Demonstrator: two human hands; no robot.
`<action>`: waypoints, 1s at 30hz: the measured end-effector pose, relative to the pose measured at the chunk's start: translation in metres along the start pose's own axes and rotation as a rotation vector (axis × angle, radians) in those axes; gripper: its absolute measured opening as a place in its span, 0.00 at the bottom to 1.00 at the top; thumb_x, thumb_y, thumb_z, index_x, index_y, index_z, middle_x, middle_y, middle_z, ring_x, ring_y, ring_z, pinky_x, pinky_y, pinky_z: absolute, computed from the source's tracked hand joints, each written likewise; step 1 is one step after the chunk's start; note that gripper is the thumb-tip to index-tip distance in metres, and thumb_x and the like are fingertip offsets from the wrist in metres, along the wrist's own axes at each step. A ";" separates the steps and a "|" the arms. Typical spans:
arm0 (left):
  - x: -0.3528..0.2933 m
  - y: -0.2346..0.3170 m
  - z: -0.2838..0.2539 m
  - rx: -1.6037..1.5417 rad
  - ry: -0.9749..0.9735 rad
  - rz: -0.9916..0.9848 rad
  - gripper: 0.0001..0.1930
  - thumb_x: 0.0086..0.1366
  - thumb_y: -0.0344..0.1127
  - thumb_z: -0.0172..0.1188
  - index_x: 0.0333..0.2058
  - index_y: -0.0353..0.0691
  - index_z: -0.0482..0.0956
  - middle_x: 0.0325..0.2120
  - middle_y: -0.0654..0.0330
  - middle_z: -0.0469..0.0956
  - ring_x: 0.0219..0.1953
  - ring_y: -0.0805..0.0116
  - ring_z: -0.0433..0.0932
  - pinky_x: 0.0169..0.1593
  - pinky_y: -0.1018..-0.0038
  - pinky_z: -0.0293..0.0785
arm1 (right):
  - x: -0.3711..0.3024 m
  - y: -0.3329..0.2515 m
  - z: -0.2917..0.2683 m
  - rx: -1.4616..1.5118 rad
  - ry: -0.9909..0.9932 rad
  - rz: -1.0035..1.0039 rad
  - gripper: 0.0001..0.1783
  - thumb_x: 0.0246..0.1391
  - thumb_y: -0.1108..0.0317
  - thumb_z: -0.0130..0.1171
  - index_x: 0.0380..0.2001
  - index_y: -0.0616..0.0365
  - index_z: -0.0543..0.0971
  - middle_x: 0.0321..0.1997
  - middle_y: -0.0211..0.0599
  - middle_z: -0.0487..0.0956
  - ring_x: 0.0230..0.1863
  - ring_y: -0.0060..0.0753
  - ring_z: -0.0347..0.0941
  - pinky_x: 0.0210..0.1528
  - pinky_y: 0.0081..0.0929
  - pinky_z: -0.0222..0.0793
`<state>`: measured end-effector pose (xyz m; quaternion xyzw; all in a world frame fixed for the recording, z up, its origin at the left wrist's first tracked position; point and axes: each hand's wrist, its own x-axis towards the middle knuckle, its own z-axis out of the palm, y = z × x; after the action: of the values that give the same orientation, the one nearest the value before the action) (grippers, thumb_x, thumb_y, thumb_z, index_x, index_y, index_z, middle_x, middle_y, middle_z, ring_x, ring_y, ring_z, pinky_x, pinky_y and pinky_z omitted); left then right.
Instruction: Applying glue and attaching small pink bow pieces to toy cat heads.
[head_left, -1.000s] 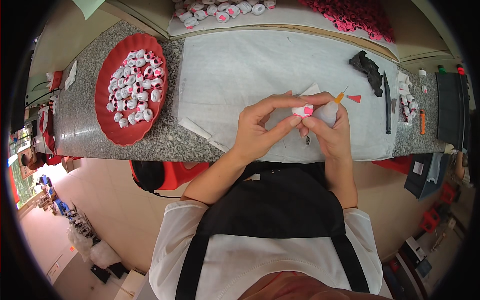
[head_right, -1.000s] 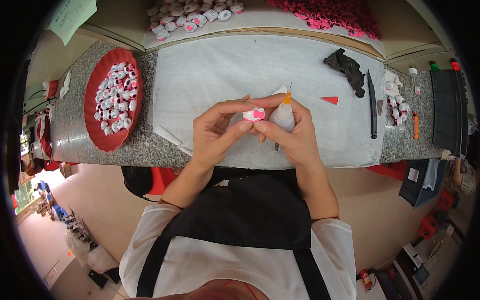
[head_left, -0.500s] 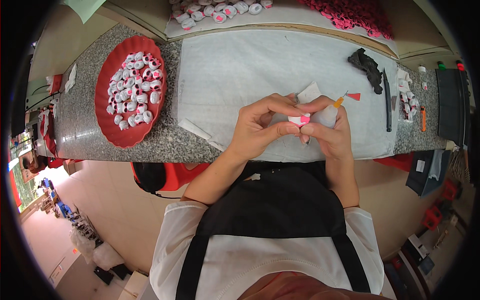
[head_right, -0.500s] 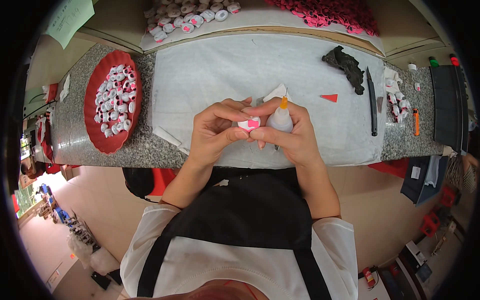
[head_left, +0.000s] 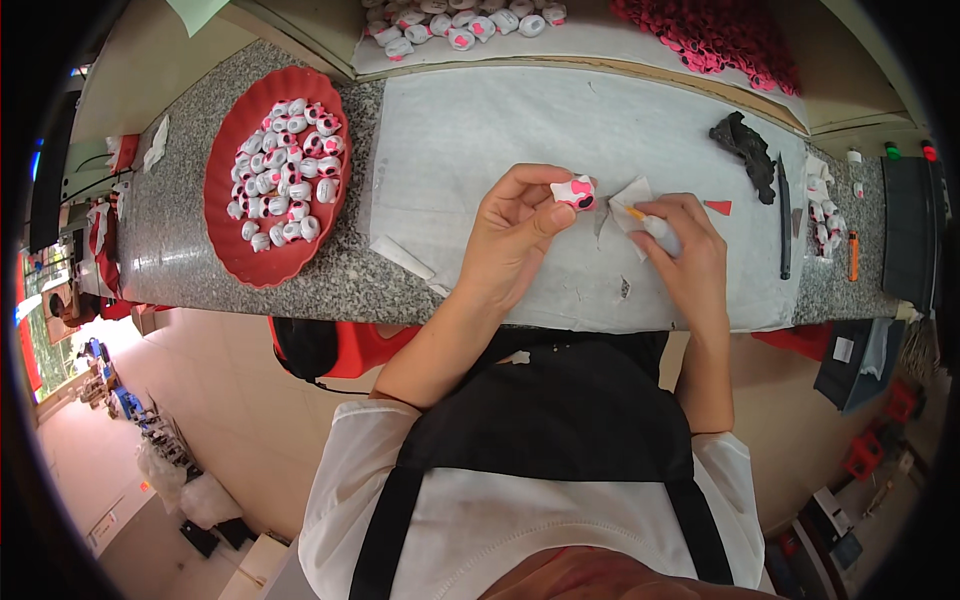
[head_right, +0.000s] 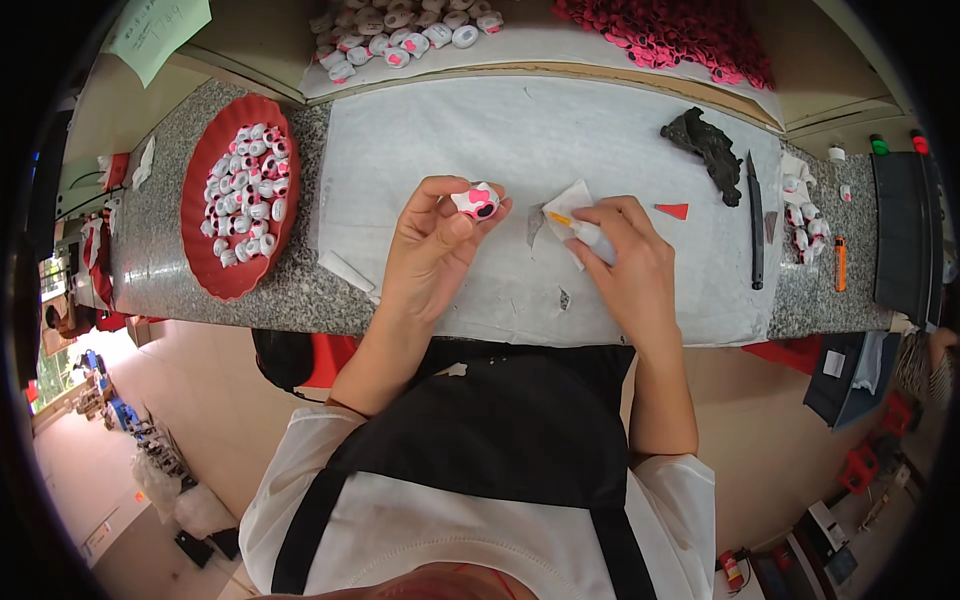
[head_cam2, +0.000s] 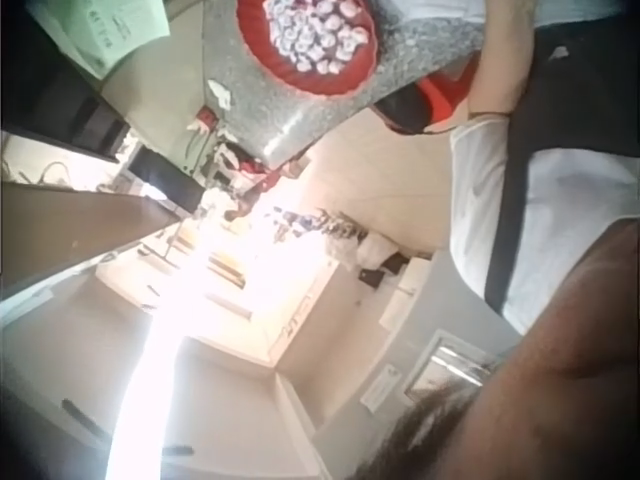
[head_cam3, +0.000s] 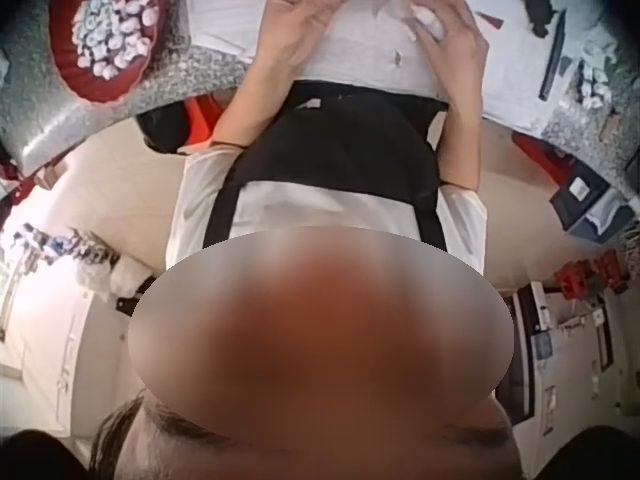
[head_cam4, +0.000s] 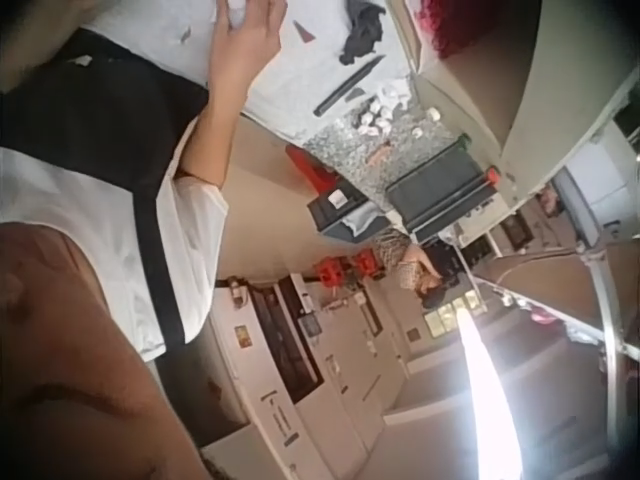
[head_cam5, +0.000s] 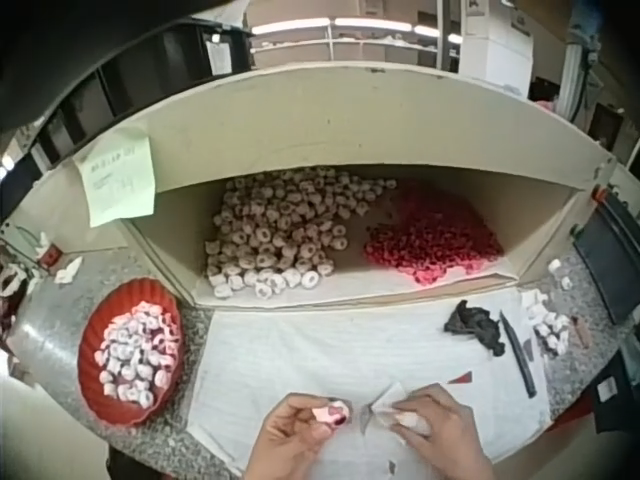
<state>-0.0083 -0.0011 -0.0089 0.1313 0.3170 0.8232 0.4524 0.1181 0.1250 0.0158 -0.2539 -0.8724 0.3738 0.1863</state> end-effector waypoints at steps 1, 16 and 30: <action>0.001 0.000 -0.001 0.008 -0.009 0.003 0.13 0.49 0.27 0.55 0.35 0.39 0.67 0.33 0.58 0.72 0.41 0.65 0.68 0.52 0.62 0.57 | -0.002 0.002 0.002 -0.058 0.002 0.031 0.09 0.33 0.79 0.55 0.24 0.63 0.72 0.26 0.36 0.70 0.28 0.33 0.67 0.32 0.20 0.61; -0.001 0.001 0.006 -0.011 0.016 0.033 0.12 0.48 0.21 0.54 0.34 0.35 0.67 0.31 0.60 0.71 0.35 0.75 0.69 0.40 0.81 0.66 | 0.011 -0.031 0.031 0.362 0.275 -0.303 0.12 0.29 0.83 0.59 0.24 0.63 0.74 0.23 0.37 0.71 0.23 0.25 0.66 0.24 0.16 0.62; -0.002 0.001 0.009 0.240 0.046 0.081 0.12 0.49 0.21 0.54 0.35 0.32 0.68 0.30 0.60 0.71 0.34 0.76 0.70 0.38 0.83 0.66 | 0.010 -0.026 0.009 0.447 0.276 -0.167 0.09 0.32 0.86 0.54 0.22 0.65 0.73 0.22 0.36 0.71 0.26 0.24 0.65 0.27 0.16 0.59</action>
<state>-0.0038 0.0004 -0.0014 0.1783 0.4181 0.7997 0.3922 0.0976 0.1108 0.0308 -0.1822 -0.7528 0.5021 0.3848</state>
